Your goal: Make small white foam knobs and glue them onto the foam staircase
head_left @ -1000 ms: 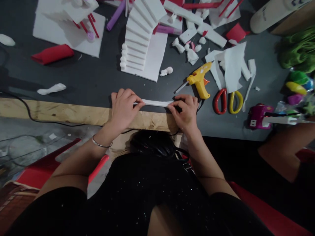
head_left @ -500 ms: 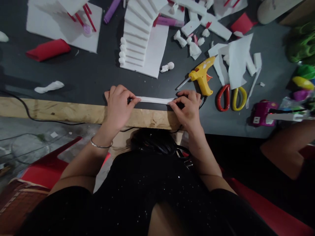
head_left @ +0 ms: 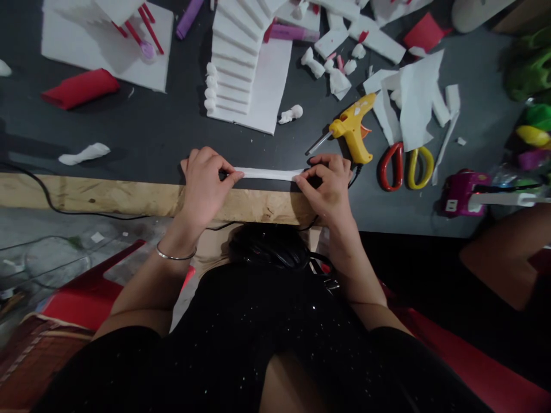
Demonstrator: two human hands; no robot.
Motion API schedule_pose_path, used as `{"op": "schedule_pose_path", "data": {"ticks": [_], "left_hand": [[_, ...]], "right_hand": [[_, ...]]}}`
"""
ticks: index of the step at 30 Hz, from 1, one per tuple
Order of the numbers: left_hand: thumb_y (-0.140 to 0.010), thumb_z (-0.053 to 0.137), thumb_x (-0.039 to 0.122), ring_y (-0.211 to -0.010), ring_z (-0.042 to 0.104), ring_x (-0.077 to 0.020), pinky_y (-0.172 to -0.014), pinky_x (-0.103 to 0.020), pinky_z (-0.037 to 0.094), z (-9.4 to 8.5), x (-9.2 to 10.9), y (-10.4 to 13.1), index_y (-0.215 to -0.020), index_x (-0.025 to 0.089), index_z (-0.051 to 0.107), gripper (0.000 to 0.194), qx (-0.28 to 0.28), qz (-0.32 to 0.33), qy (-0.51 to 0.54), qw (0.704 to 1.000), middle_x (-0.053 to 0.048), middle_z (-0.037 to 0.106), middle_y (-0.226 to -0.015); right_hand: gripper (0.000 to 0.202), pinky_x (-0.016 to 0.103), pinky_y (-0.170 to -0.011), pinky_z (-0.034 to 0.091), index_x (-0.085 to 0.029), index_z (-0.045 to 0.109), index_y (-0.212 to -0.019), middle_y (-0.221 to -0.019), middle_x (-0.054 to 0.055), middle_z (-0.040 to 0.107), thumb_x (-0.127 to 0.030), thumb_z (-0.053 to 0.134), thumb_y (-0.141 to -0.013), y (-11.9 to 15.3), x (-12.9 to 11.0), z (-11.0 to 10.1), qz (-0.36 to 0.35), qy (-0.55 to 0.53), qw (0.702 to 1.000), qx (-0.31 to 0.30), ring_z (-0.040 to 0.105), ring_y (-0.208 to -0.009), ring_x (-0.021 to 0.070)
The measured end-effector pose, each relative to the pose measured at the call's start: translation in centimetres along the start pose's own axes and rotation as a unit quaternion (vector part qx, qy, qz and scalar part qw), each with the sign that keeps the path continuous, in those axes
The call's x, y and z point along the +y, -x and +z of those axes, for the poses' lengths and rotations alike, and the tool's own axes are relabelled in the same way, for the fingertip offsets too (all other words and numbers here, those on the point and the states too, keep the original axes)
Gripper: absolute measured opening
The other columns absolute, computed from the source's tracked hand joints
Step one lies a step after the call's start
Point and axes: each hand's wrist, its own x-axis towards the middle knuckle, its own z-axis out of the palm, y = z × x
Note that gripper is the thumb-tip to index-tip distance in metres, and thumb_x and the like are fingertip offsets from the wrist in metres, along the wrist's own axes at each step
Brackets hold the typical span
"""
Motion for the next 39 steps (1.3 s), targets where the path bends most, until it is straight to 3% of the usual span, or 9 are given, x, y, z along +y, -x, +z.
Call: {"op": "schedule_pose_path", "data": {"ticks": [16, 20, 23, 25, 26, 29, 31, 34, 39], "left_hand": [[-0.098, 0.063, 0.029, -0.106, 0.062, -0.0271, -0.095, -0.051, 0.052, -0.7, -0.1, 0.2, -0.096, 0.027, 0.066, 0.004, 0.005, -0.016, 0.023, 1.000, -0.008, 0.067, -0.110], [-0.098, 0.059, 0.023, -0.111, 0.063, -0.0259, -0.099, -0.051, 0.053, -1.2, 0.1, 0.3, -0.102, 0.026, 0.065, 0.008, -0.027, -0.050, 0.014, 0.998, -0.010, 0.066, -0.118], [-0.098, 0.061, 0.022, -0.115, 0.062, -0.0243, -0.103, -0.050, 0.051, -1.7, 0.9, 0.7, -0.101, 0.023, 0.065, 0.005, 0.016, -0.065, -0.006, 0.998, -0.009, 0.066, -0.118], [-0.102, 0.059, 0.026, -0.116, 0.062, -0.0240, -0.105, -0.052, 0.048, -1.7, 2.2, 1.4, -0.101, 0.020, 0.066, 0.009, 0.080, -0.034, -0.028, 0.996, -0.008, 0.068, -0.116], [-0.104, 0.054, 0.026, -0.118, 0.062, -0.0243, -0.105, -0.051, 0.048, -1.5, 3.0, 1.7, -0.106, 0.021, 0.067, 0.013, 0.076, 0.007, -0.025, 0.997, -0.008, 0.070, -0.119], [-0.107, 0.042, 0.019, -0.136, 0.060, -0.0248, -0.111, -0.047, 0.050, -0.3, 5.7, 2.4, -0.124, 0.022, 0.066, 0.029, -0.007, 0.188, 0.000, 0.982, -0.009, 0.071, -0.136], [-0.107, 0.042, 0.018, -0.149, 0.051, -0.0256, -0.120, -0.046, 0.046, 0.7, 7.3, 2.6, -0.139, 0.019, 0.061, 0.038, -0.072, 0.258, -0.003, 0.963, -0.011, 0.064, -0.150], [-0.107, 0.045, 0.024, -0.155, 0.045, -0.0294, -0.127, -0.051, 0.040, 1.7, 8.5, 2.7, -0.153, 0.013, 0.052, 0.049, -0.113, 0.250, -0.034, 0.961, -0.017, 0.057, -0.158], [-0.108, 0.045, 0.034, -0.153, 0.049, -0.0301, -0.131, -0.051, 0.035, 1.8, 8.7, 3.5, -0.156, 0.007, 0.050, 0.055, -0.123, 0.221, -0.075, 0.964, -0.018, 0.057, -0.158]], "right_hand": [[0.015, 0.058, -0.102, 0.042, -0.025, 0.058, -0.088, -0.122, 0.011, 0.063, -0.035, 0.069, -0.090, -0.1, -0.2, -0.3, 0.014, -0.003, 1.000, -0.004, 0.054, -0.116, 0.0335], [0.016, 0.058, -0.101, 0.043, -0.025, 0.058, -0.091, -0.125, 0.012, 0.062, -0.036, 0.069, -0.089, -0.1, -0.1, 0.0, 0.008, 0.016, 1.000, 0.002, 0.053, -0.117, 0.0339], [0.016, 0.058, -0.101, 0.043, -0.025, 0.058, -0.092, -0.126, 0.013, 0.063, -0.036, 0.070, -0.089, -0.2, 0.0, 0.3, 0.006, 0.030, 1.000, 0.004, 0.053, -0.117, 0.0341], [0.017, 0.059, -0.101, 0.043, -0.025, 0.059, -0.092, -0.126, 0.013, 0.063, -0.036, 0.071, -0.089, -0.2, 0.0, 0.3, 0.007, 0.031, 0.999, 0.002, 0.053, -0.117, 0.0341], [0.018, 0.059, -0.101, 0.043, -0.024, 0.059, -0.093, -0.126, 0.013, 0.063, -0.037, 0.071, -0.089, -0.2, 0.0, 0.4, 0.008, 0.030, 1.000, 0.001, 0.053, -0.117, 0.0341], [0.019, 0.059, -0.102, 0.043, -0.025, 0.059, -0.094, -0.127, 0.012, 0.063, -0.040, 0.070, -0.090, -0.2, 0.0, 0.4, 0.013, 0.024, 1.000, 0.001, 0.053, -0.117, 0.0338], [0.020, 0.059, -0.102, 0.043, -0.025, 0.059, -0.094, -0.126, 0.013, 0.063, -0.041, 0.069, -0.091, -0.3, -0.1, 0.4, 0.020, 0.017, 1.000, -0.001, 0.053, -0.117, 0.0339], [0.017, 0.060, -0.104, 0.042, -0.024, 0.059, -0.094, -0.127, 0.013, 0.062, -0.039, 0.069, -0.092, -0.3, -0.3, 0.3, 0.030, 0.013, 0.999, -0.016, 0.052, -0.119, 0.0348], [0.015, 0.060, -0.104, 0.041, -0.023, 0.060, -0.095, -0.130, 0.015, 0.061, -0.034, 0.069, -0.090, -0.3, -0.4, 0.1, 0.035, 0.028, 0.998, -0.034, 0.051, -0.125, 0.0368]]}}
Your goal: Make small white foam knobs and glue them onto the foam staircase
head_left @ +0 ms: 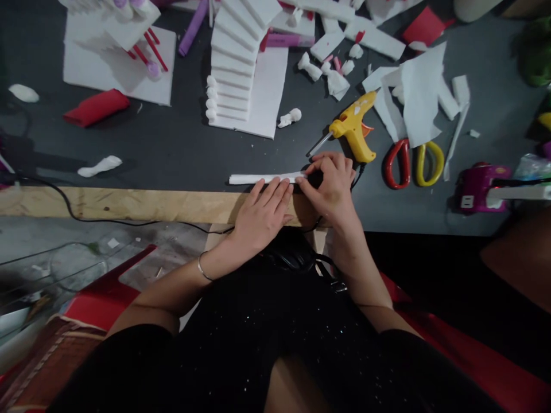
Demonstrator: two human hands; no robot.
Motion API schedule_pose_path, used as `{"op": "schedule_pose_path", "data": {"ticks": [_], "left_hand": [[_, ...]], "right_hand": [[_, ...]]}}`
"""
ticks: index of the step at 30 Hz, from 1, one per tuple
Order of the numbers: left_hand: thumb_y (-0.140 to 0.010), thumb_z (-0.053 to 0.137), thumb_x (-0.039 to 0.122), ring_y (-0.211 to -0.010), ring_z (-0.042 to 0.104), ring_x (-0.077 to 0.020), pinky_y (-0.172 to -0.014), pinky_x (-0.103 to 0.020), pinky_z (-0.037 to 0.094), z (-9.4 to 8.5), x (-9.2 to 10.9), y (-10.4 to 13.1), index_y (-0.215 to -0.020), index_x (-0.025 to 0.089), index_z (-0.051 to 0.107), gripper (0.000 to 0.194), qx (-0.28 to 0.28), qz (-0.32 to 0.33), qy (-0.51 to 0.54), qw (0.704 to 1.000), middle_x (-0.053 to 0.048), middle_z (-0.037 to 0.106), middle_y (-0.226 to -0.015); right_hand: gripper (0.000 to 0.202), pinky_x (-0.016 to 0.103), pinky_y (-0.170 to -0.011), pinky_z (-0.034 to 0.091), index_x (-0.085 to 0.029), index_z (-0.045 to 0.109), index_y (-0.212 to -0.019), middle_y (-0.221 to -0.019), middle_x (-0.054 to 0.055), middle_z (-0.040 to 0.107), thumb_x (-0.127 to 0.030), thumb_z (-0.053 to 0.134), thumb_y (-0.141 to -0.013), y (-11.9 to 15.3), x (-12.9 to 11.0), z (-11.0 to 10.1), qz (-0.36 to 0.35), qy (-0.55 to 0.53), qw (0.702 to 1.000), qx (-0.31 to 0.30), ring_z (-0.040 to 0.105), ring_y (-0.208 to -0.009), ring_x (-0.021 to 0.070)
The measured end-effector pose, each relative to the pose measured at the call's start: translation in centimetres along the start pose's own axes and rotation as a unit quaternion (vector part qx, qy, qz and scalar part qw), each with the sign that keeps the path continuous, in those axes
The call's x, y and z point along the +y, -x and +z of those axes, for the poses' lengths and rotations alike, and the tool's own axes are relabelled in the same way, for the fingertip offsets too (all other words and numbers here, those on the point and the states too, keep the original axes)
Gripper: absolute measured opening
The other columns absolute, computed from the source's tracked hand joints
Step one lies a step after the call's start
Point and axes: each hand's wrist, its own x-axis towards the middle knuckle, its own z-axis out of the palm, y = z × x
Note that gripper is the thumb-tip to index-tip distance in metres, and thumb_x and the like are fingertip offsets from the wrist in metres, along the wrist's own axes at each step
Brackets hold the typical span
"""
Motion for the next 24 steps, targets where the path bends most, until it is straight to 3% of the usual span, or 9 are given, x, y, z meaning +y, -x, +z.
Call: {"op": "schedule_pose_path", "data": {"ticks": [10, 17, 21, 24], "left_hand": [[-0.108, 0.047, 0.040, -0.158, 0.042, -0.0299, -0.131, -0.046, 0.034, 0.5, -0.1, 1.2, -0.156, 0.001, 0.045, 0.062, 0.011, -0.026, 0.013, 0.999, -0.024, 0.050, -0.162], [-0.108, 0.044, 0.046, -0.157, 0.042, -0.0304, -0.131, -0.049, 0.032, 0.3, -1.2, 3.0, -0.160, 0.006, 0.042, 0.065, 0.048, -0.061, 0.017, 0.997, -0.022, 0.050, -0.162], [-0.109, 0.044, 0.047, -0.156, 0.045, -0.0284, -0.131, -0.046, 0.031, 0.3, -1.6, 3.2, -0.160, 0.009, 0.043, 0.064, 0.054, -0.059, 0.014, 0.997, -0.019, 0.052, -0.162], [-0.109, 0.042, 0.048, -0.156, 0.045, -0.0267, -0.132, -0.045, 0.030, 0.3, -1.7, 3.1, -0.158, 0.008, 0.045, 0.063, 0.054, -0.049, -0.005, 0.997, -0.019, 0.054, -0.160]], "right_hand": [[0.017, 0.060, -0.105, 0.042, -0.024, 0.060, -0.095, -0.129, 0.014, 0.063, -0.039, 0.066, -0.091, 0.1, 0.1, 0.0, -0.010, -0.010, 1.000, 0.011, 0.053, -0.122, 0.0367], [0.021, 0.061, -0.104, 0.043, -0.024, 0.059, -0.100, -0.130, 0.015, 0.064, -0.042, 0.067, -0.093, 0.0, 0.7, 0.3, -0.023, -0.007, 1.000, 0.021, 0.055, -0.121, 0.0361], [0.014, 0.055, -0.105, 0.044, -0.024, 0.063, -0.101, -0.119, 0.011, 0.070, -0.038, 0.063, -0.099, 0.6, 0.7, -0.6, -0.074, -0.042, 0.993, 0.076, 0.060, -0.114, 0.0304], [0.013, 0.047, -0.102, 0.046, -0.026, 0.069, -0.105, -0.111, 0.007, 0.074, -0.029, 0.056, -0.104, 1.6, -0.1, -1.1, -0.161, -0.044, 0.981, 0.099, 0.064, -0.108, 0.0250]]}}
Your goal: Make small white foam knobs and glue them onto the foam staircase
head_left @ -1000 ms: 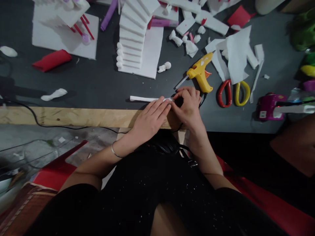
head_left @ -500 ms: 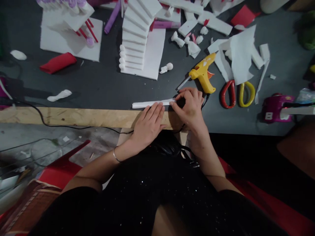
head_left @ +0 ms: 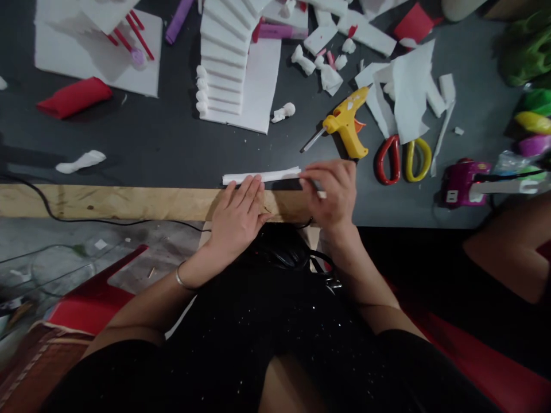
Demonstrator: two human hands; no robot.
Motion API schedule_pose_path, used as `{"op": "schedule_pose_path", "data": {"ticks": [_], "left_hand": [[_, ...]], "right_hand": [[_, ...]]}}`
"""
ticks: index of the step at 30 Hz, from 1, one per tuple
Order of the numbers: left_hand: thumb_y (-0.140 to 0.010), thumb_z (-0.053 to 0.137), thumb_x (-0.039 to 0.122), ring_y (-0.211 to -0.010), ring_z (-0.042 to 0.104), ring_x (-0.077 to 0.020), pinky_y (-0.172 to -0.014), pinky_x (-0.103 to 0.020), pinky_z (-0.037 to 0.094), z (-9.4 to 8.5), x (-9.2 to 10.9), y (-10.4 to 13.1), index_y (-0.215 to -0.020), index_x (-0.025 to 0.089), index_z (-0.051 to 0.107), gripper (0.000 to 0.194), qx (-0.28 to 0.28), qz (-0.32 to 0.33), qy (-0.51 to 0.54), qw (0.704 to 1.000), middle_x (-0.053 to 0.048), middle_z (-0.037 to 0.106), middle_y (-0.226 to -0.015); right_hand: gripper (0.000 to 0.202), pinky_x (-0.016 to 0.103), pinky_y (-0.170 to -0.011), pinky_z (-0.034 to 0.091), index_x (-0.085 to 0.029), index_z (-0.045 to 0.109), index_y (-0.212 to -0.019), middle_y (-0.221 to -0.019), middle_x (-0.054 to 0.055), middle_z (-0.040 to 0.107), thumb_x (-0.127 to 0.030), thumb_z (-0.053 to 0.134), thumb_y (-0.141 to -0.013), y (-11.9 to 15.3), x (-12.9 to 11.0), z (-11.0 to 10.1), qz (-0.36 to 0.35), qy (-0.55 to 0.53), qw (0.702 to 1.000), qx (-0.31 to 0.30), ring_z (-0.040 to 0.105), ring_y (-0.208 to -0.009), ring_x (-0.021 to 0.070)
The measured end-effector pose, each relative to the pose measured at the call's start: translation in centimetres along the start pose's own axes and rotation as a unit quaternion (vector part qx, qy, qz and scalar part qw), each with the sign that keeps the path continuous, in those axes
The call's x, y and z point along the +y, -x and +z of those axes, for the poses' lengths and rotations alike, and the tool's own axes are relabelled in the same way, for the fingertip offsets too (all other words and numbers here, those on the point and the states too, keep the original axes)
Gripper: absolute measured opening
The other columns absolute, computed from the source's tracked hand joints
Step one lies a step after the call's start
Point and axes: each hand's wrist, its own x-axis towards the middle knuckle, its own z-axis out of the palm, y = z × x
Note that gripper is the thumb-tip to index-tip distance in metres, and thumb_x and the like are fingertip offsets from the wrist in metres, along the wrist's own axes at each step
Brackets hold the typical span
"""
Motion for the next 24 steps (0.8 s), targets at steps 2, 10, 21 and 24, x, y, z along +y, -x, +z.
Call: {"op": "schedule_pose_path", "data": {"ticks": [2, 10, 21, 24], "left_hand": [[-0.110, 0.041, 0.048, -0.156, 0.045, -0.0264, -0.132, -0.045, 0.029, 0.0, 0.0, 0.0, -0.157, 0.006, 0.046, 0.063, 0.003, 0.005, -0.009, 1.000, -0.019, 0.054, -0.159], [-0.109, 0.042, 0.044, -0.157, 0.044, -0.0273, -0.133, -0.048, 0.028, -0.1, -0.1, 0.0, -0.159, 0.008, 0.045, 0.061, -0.020, 0.003, 0.002, 1.000, -0.019, 0.052, -0.161], [-0.108, 0.045, 0.044, -0.154, 0.048, -0.0281, -0.129, -0.051, 0.032, -1.3, -3.6, 2.8, -0.158, 0.018, 0.047, 0.056, 0.004, -0.063, -0.007, 0.998, -0.012, 0.056, -0.160], [-0.107, 0.048, 0.044, -0.148, 0.054, -0.0296, -0.123, -0.051, 0.037, -2.2, -4.1, 2.8, -0.147, 0.022, 0.058, 0.046, 0.035, -0.085, -0.013, 0.996, -0.008, 0.064, -0.154]], "right_hand": [[0.019, 0.042, -0.096, 0.047, -0.027, 0.071, -0.113, -0.114, 0.006, 0.076, -0.024, 0.054, -0.106, 0.3, -0.8, 0.0, -0.071, -0.002, 0.997, -0.035, 0.064, -0.105, 0.0226], [0.034, 0.041, -0.090, 0.046, -0.022, 0.069, -0.133, -0.124, 0.011, 0.076, -0.017, 0.050, -0.106, 0.8, -1.2, 0.6, -0.091, 0.069, 0.984, -0.140, 0.063, -0.109, 0.0256], [0.030, 0.042, -0.085, 0.042, -0.023, 0.077, -0.117, -0.108, 0.012, 0.075, -0.019, 0.049, -0.105, 0.5, -0.4, 0.7, -0.033, 0.077, 0.990, -0.116, 0.058, -0.100, 0.0266], [0.029, 0.042, -0.085, 0.041, -0.022, 0.077, -0.112, -0.104, 0.011, 0.074, -0.022, 0.049, -0.106, 0.1, -0.3, 0.7, -0.045, 0.076, 0.989, -0.117, 0.057, -0.099, 0.0263]]}}
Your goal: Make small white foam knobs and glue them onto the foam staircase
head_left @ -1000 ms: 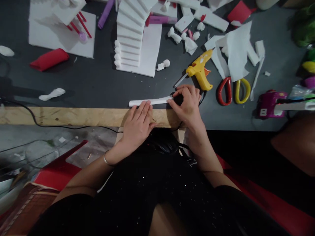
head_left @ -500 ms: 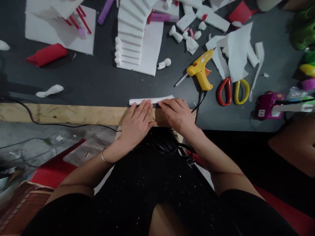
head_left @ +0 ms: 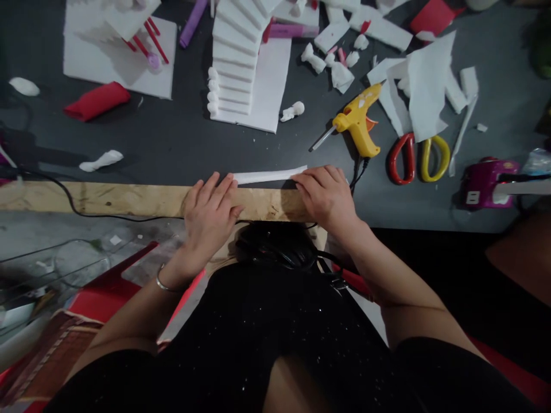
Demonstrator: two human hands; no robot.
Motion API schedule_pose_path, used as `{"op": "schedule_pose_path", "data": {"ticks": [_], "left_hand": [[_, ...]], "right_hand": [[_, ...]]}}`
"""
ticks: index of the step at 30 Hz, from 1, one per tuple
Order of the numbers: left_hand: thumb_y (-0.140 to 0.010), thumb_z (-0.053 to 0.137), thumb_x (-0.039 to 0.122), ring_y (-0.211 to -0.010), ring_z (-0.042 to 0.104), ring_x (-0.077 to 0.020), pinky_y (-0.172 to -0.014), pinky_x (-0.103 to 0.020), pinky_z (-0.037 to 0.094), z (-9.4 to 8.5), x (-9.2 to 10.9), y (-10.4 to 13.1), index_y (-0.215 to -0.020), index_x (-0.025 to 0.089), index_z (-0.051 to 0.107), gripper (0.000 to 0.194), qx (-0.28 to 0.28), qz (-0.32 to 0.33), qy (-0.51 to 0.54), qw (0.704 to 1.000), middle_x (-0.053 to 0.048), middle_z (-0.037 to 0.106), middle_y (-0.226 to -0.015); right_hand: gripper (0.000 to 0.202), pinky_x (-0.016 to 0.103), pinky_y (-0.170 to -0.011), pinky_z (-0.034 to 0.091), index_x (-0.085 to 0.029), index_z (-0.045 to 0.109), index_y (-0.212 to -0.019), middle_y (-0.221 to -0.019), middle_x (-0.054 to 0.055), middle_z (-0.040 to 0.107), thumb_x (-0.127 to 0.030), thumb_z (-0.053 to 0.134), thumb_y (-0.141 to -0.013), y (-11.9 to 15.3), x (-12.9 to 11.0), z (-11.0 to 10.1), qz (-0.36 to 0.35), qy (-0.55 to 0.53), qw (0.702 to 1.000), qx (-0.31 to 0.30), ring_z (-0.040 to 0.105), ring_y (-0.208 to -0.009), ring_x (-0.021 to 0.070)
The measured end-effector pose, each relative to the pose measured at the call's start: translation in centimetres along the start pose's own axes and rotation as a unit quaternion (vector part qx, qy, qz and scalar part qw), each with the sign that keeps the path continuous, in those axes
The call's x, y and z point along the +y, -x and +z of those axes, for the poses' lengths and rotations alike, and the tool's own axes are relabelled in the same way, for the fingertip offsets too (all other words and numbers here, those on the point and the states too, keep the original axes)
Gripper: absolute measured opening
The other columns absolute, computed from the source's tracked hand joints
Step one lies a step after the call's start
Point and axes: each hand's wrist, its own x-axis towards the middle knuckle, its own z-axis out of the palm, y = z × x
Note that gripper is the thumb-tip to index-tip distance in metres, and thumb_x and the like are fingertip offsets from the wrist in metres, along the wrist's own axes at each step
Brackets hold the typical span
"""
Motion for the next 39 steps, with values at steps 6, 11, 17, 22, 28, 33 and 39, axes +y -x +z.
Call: {"op": "schedule_pose_path", "data": {"ticks": [6, 11, 17, 22, 28, 33, 39], "left_hand": [[-0.111, 0.036, 0.032, -0.120, 0.067, -0.0257, -0.100, -0.041, 0.048, -0.4, 1.1, -3.1, -0.123, 0.027, 0.071, 0.037, -0.008, 0.043, 0.001, 0.999, -0.007, 0.078, -0.120], [-0.110, 0.038, 0.025, -0.101, 0.066, -0.0247, -0.081, -0.038, 0.049, 0.4, 0.5, -5.6, -0.121, 0.021, 0.072, 0.036, -0.056, 0.136, -0.029, 0.989, -0.009, 0.078, -0.109], [-0.108, 0.039, 0.024, -0.101, 0.065, -0.0260, -0.077, -0.038, 0.050, -0.2, -1.1, -6.8, -0.117, 0.023, 0.074, 0.036, -0.106, 0.164, -0.003, 0.981, -0.010, 0.075, -0.105], [-0.104, 0.038, 0.016, -0.097, 0.065, -0.0254, -0.075, -0.038, 0.049, -0.6, -1.3, -7.4, -0.111, 0.021, 0.074, 0.037, -0.129, 0.171, -0.019, 0.977, -0.011, 0.073, -0.103], [-0.108, 0.042, 0.030, -0.097, 0.065, -0.0255, -0.079, -0.039, 0.050, 0.0, -0.7, -6.9, -0.108, 0.023, 0.075, 0.034, -0.084, 0.130, 0.003, 0.988, -0.010, 0.075, -0.104], [-0.109, 0.042, 0.030, -0.097, 0.065, -0.0262, -0.077, -0.040, 0.049, 0.4, -0.3, -6.5, -0.105, 0.023, 0.075, 0.034, -0.059, 0.098, -0.008, 0.993, -0.011, 0.076, -0.104], [-0.109, 0.041, 0.029, -0.091, 0.062, -0.0249, -0.075, -0.040, 0.046, 0.9, -0.3, -6.5, -0.098, 0.023, 0.074, 0.035, -0.032, 0.102, -0.022, 0.994, -0.009, 0.075, -0.100]], "right_hand": [[0.027, 0.043, -0.084, 0.040, -0.024, 0.076, -0.110, -0.105, 0.011, 0.073, -0.025, 0.049, -0.107, -0.6, 0.1, -0.5, -0.010, -0.007, 1.000, -0.016, 0.055, -0.099, 0.0271], [0.027, 0.043, -0.084, 0.041, -0.025, 0.076, -0.106, -0.103, 0.010, 0.074, -0.025, 0.049, -0.107, -0.9, 0.4, -0.5, -0.016, 0.004, 0.999, -0.030, 0.055, -0.097, 0.0266], [0.030, 0.040, -0.083, 0.039, -0.024, 0.074, -0.099, -0.096, 0.009, 0.073, -0.029, 0.045, -0.109, -1.4, 1.0, -0.4, -0.034, 0.006, 0.999, -0.037, 0.053, -0.092, 0.0249], [0.031, 0.040, -0.082, 0.039, -0.024, 0.073, -0.098, -0.095, 0.008, 0.073, -0.030, 0.044, -0.109, -1.5, 1.0, -0.4, -0.046, 0.021, 0.998, -0.025, 0.053, -0.091, 0.0247], [0.031, 0.040, -0.082, 0.040, -0.025, 0.070, -0.094, -0.096, 0.008, 0.072, -0.032, 0.044, -0.109, -1.7, 1.4, -0.4, -0.046, 0.034, 0.998, -0.035, 0.053, -0.090, 0.0249], [0.031, 0.041, -0.081, 0.040, -0.025, 0.070, -0.092, -0.092, 0.008, 0.070, -0.030, 0.044, -0.109, -2.1, 2.0, -0.2, -0.054, 0.023, 0.997, -0.046, 0.052, -0.090, 0.0250], [0.029, 0.043, -0.084, 0.040, -0.026, 0.070, -0.091, -0.094, 0.008, 0.069, -0.027, 0.046, -0.107, -2.2, 1.9, 0.1, -0.028, 0.013, 0.999, -0.038, 0.053, -0.094, 0.0258]]}}
